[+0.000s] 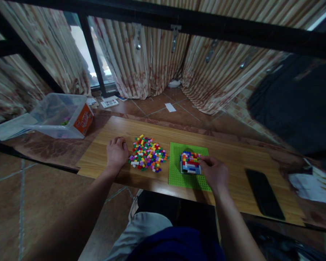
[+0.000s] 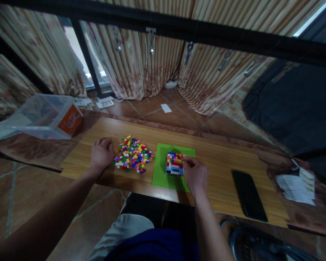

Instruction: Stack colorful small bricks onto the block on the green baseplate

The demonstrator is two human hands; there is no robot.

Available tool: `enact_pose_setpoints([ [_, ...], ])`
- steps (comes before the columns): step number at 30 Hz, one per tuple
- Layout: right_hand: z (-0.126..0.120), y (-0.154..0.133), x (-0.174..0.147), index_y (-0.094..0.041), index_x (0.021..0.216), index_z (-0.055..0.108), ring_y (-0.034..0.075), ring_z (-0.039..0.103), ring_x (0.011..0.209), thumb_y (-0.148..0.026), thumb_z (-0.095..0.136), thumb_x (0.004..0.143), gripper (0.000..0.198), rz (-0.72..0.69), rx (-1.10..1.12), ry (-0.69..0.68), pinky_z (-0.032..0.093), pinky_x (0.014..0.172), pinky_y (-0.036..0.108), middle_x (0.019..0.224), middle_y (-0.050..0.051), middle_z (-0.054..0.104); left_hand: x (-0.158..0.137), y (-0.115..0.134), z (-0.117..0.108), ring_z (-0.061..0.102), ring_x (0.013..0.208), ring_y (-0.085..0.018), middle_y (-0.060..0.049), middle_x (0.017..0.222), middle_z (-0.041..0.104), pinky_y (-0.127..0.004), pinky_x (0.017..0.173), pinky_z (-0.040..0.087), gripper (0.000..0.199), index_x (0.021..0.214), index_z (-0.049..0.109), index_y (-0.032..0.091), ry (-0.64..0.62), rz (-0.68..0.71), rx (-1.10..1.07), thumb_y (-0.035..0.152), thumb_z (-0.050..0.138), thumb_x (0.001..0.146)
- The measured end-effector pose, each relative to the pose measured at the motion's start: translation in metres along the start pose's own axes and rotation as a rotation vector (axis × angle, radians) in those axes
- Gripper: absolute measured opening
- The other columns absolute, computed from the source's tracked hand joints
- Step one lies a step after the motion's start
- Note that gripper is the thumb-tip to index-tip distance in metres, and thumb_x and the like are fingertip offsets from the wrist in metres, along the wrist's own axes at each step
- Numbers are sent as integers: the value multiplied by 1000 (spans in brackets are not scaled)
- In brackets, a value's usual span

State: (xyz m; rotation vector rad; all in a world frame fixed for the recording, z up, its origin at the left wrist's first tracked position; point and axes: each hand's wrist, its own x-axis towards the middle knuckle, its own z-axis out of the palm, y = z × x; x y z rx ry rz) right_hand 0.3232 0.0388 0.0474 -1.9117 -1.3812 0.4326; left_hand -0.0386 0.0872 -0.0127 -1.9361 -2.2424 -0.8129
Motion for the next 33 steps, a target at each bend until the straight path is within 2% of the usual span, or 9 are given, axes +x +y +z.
enact_pose_setpoints([
  [10,-1,6,5,-15,89,76,23,69,73,-37,56,73,33,-37,-3,-58,49,66,33,85,11,77,0,0,0,58,103,-32,-16,108,67,-47,96,43,27,100,66,14,9,-1,-5,23,44,87],
  [19,-1,3,6,-14,91,75,21,66,62,-34,58,72,33,-10,33,-59,45,57,29,73,9,74,0,1,-1,58,104,-31,-15,107,67,-47,96,43,27,99,66,14,2,-3,-5,22,44,87],
  [29,4,5,2,-16,92,74,23,67,69,-32,56,75,30,-39,-19,-20,46,65,32,79,10,75,0,1,-1,58,103,-32,-16,109,66,-47,95,43,27,100,66,14,-2,-16,1,20,44,87],
  [33,4,-3,-12,-17,95,73,24,67,73,-35,53,81,30,-57,-61,90,48,71,36,87,11,75,-1,2,-1,57,104,-32,-16,107,66,-47,95,43,27,100,66,14,-9,-14,8,21,44,87],
])
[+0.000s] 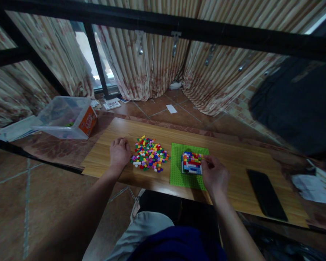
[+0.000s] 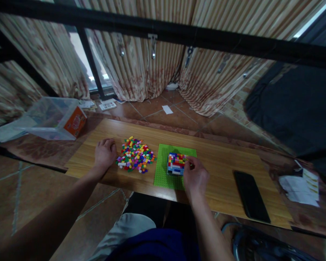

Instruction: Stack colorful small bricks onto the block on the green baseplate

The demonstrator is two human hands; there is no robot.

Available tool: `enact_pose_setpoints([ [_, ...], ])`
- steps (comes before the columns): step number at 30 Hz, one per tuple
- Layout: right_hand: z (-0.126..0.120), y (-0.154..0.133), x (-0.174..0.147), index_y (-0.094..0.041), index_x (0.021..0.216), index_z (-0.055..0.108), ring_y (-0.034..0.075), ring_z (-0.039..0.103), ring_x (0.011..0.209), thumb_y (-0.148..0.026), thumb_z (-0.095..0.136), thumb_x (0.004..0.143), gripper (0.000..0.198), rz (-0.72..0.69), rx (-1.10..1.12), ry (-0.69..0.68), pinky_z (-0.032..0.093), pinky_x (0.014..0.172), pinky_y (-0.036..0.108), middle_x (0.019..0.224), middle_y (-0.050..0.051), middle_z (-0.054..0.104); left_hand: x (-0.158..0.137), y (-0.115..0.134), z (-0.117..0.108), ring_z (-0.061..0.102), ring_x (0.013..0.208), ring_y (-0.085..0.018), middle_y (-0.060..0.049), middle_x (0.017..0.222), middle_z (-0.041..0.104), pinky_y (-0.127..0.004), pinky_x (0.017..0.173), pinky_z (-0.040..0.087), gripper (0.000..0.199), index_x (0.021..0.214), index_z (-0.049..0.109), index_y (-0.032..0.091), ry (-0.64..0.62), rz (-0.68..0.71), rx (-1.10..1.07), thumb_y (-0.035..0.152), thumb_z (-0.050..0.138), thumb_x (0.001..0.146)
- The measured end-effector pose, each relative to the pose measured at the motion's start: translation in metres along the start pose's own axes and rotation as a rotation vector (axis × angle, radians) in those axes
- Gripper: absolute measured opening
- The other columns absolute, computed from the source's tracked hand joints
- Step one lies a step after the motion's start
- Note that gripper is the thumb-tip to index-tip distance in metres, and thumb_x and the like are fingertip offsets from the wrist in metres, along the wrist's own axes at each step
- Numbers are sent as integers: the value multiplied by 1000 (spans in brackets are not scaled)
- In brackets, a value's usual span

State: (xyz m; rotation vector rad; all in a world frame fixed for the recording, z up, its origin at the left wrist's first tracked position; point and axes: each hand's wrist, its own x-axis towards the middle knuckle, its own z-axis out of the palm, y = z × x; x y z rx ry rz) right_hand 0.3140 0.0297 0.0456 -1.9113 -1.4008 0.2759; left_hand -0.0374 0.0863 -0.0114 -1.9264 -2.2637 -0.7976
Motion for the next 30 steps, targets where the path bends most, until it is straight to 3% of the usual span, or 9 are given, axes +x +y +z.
enact_pose_setpoints([
  [3,4,-20,-17,-18,94,73,23,67,82,-36,50,87,30,-167,83,-18,50,78,36,96,10,74,0,1,-1,57,105,-32,-16,107,66,-47,96,43,28,102,66,13,-8,3,4,21,43,87],
  [6,17,-41,-35,-21,95,72,20,67,86,-27,46,91,27,-369,154,-213,50,81,33,95,7,73,-1,1,-1,57,104,-32,-17,109,66,-46,95,43,29,102,66,13,3,-1,2,20,43,87],
  [8,30,-51,-44,-21,96,71,20,66,86,-21,45,91,27,-427,131,-296,50,80,32,93,7,72,-1,1,-2,57,104,-32,-17,109,66,-46,95,43,29,102,66,13,8,2,-3,19,43,87],
  [17,75,-58,-48,-19,91,71,23,61,86,-10,43,88,29,-401,-110,-358,47,81,34,90,10,67,-1,3,-4,57,103,-32,-17,107,66,-46,96,43,28,102,66,13,-5,-13,-6,19,43,86],
  [30,77,-58,-48,-19,89,65,25,59,89,-11,48,85,19,-392,-147,-396,46,81,36,91,10,64,-1,1,-1,58,103,-33,-16,109,67,-47,93,44,28,100,67,14,5,-7,-1,21,43,87],
])
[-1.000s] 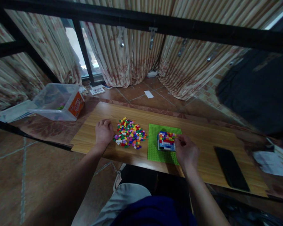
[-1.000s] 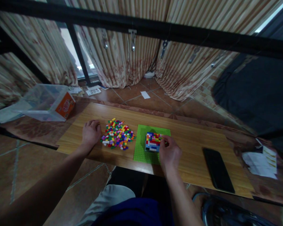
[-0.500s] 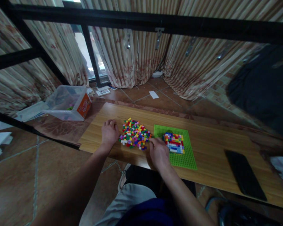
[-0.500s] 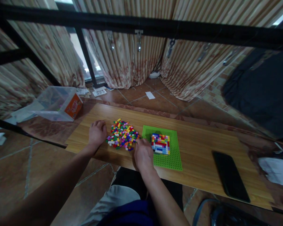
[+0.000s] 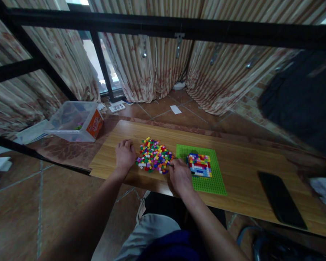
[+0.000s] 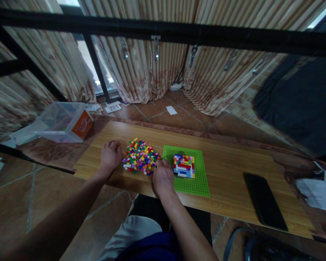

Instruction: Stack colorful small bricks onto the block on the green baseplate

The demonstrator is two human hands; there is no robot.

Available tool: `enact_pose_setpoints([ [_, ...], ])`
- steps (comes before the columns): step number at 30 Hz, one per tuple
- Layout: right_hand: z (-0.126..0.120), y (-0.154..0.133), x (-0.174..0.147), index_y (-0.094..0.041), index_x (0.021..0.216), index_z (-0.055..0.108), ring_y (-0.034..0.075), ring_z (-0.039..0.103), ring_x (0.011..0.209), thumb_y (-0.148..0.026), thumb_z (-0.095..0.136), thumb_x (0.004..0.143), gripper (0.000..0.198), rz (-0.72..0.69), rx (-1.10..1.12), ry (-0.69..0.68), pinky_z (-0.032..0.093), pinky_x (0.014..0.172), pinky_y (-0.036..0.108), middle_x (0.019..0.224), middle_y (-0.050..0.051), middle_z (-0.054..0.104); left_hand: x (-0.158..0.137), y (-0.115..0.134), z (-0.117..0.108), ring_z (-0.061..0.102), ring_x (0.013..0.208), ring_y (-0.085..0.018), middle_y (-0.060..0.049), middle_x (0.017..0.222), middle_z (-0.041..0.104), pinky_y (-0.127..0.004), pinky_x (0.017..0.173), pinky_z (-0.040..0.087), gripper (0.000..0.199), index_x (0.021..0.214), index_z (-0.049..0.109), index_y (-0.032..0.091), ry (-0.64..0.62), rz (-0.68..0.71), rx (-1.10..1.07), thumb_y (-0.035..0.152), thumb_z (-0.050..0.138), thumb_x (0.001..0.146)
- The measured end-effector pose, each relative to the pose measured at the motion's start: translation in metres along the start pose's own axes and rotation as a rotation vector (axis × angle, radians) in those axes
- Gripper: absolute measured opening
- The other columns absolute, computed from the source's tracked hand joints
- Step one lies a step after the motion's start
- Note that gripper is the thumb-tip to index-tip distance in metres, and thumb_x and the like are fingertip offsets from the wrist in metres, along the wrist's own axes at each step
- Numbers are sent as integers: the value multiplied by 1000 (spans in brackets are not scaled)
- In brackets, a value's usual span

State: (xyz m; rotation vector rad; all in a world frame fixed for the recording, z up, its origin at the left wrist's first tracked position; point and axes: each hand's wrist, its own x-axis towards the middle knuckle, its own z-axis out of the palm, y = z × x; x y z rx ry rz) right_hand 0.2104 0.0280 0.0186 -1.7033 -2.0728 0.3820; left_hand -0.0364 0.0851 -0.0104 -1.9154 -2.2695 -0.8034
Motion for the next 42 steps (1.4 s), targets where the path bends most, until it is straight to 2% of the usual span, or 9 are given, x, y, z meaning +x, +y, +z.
enact_pose_setpoints([
  [8,-3,-6,-2,-19,84,66,23,61,84,-11,47,87,21,18,-12,-3,47,80,34,89,10,66,1,-1,-1,58,104,-33,-17,108,67,-48,95,43,29,101,66,14,2,14,-13,21,42,87],
  [14,-37,-10,-20,-21,87,68,18,66,79,-19,51,88,17,26,300,61,48,73,28,87,5,71,2,-1,-2,58,102,-32,-16,106,68,-47,94,44,27,96,67,15,2,32,-6,22,43,86],
  [17,-59,7,-28,-22,89,70,18,68,75,-30,56,85,16,142,420,117,50,71,29,85,3,73,2,-1,-2,58,102,-32,-15,105,68,-47,93,44,26,95,67,16,5,38,-11,22,43,86],
  [20,-76,37,-30,-21,90,72,21,69,80,-38,62,80,22,280,475,211,52,74,33,91,6,75,2,-1,-1,58,102,-32,-15,105,68,-47,94,44,26,96,66,16,10,38,-9,22,43,86],
  [23,-85,69,-27,-19,88,74,23,70,79,-40,65,75,26,384,497,287,53,75,35,88,8,76,3,-2,-1,59,103,-33,-15,107,68,-47,93,44,28,98,66,15,17,29,2,23,42,86],
  [26,-89,91,-21,-17,85,75,24,70,77,-40,64,73,28,434,440,324,53,74,35,84,8,76,2,-2,0,59,103,-33,-16,107,68,-48,93,44,28,98,66,16,16,31,2,22,42,86],
  [29,-86,98,-14,-17,84,76,24,70,78,-40,62,73,29,424,374,328,53,75,36,85,9,76,2,-2,0,58,104,-33,-16,107,67,-48,95,44,28,99,66,15,15,27,-5,22,42,86],
  [42,-80,92,-4,-18,89,78,24,70,80,-35,54,76,32,341,251,287,52,77,36,93,11,77,2,-2,1,57,105,-32,-16,108,66,-48,96,43,28,99,66,15,5,21,-29,23,43,86],
])
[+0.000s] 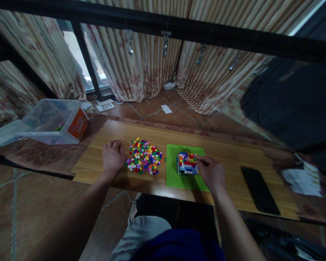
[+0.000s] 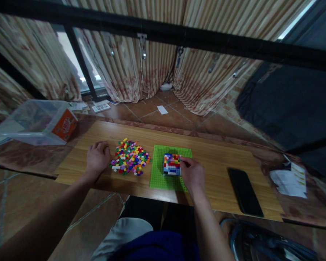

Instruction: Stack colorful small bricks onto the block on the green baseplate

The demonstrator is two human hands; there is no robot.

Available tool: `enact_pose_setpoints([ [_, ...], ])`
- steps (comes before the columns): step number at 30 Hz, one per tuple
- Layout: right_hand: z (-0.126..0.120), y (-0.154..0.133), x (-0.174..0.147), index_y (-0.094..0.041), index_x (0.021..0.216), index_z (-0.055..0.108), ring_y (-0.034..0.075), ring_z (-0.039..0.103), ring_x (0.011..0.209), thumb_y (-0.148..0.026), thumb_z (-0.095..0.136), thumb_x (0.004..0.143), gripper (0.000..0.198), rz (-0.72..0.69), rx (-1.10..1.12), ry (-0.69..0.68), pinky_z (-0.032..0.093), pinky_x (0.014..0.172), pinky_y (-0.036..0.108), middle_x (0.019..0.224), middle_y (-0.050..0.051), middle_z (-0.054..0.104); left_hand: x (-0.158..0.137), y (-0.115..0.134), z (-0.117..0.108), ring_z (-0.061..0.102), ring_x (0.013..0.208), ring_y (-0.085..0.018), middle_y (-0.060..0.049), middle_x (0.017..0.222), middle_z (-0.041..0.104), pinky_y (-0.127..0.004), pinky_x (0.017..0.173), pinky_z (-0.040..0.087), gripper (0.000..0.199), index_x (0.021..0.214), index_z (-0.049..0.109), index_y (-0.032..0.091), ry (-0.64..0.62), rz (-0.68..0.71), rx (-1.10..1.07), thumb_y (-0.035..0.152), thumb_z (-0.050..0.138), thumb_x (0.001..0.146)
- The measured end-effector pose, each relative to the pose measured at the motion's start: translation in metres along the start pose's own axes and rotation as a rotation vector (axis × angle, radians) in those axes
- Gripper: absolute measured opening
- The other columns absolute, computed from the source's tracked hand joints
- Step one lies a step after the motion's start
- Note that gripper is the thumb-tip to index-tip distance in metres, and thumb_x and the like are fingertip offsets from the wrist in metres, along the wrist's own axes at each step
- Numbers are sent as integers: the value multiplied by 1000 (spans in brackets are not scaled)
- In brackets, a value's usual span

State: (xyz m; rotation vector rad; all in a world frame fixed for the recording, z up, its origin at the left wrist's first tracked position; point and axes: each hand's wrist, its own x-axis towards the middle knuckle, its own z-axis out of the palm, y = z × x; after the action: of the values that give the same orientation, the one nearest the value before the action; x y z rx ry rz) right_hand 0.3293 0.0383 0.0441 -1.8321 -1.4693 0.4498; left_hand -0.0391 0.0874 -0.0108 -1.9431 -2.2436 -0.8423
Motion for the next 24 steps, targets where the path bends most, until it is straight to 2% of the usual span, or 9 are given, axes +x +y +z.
enact_pose_setpoints([
  [7,-1,-3,0,-17,86,78,24,70,78,-32,54,75,31,0,-95,10,52,75,35,91,10,77,0,-1,1,58,103,-32,-16,107,67,-47,94,43,28,97,67,14,-7,4,17,22,43,86],
  [15,1,-9,2,-16,88,78,24,69,81,-28,51,79,31,-111,-249,-34,50,78,36,93,12,76,0,0,1,57,105,-32,-17,109,67,-47,95,43,29,101,67,13,-4,1,20,23,43,87],
  [24,2,-9,-1,-15,93,77,25,70,87,-31,48,82,35,-75,-173,-47,51,81,37,99,13,76,0,1,0,57,104,-32,-16,107,66,-47,95,43,27,99,67,14,-14,-10,5,22,44,86],
])
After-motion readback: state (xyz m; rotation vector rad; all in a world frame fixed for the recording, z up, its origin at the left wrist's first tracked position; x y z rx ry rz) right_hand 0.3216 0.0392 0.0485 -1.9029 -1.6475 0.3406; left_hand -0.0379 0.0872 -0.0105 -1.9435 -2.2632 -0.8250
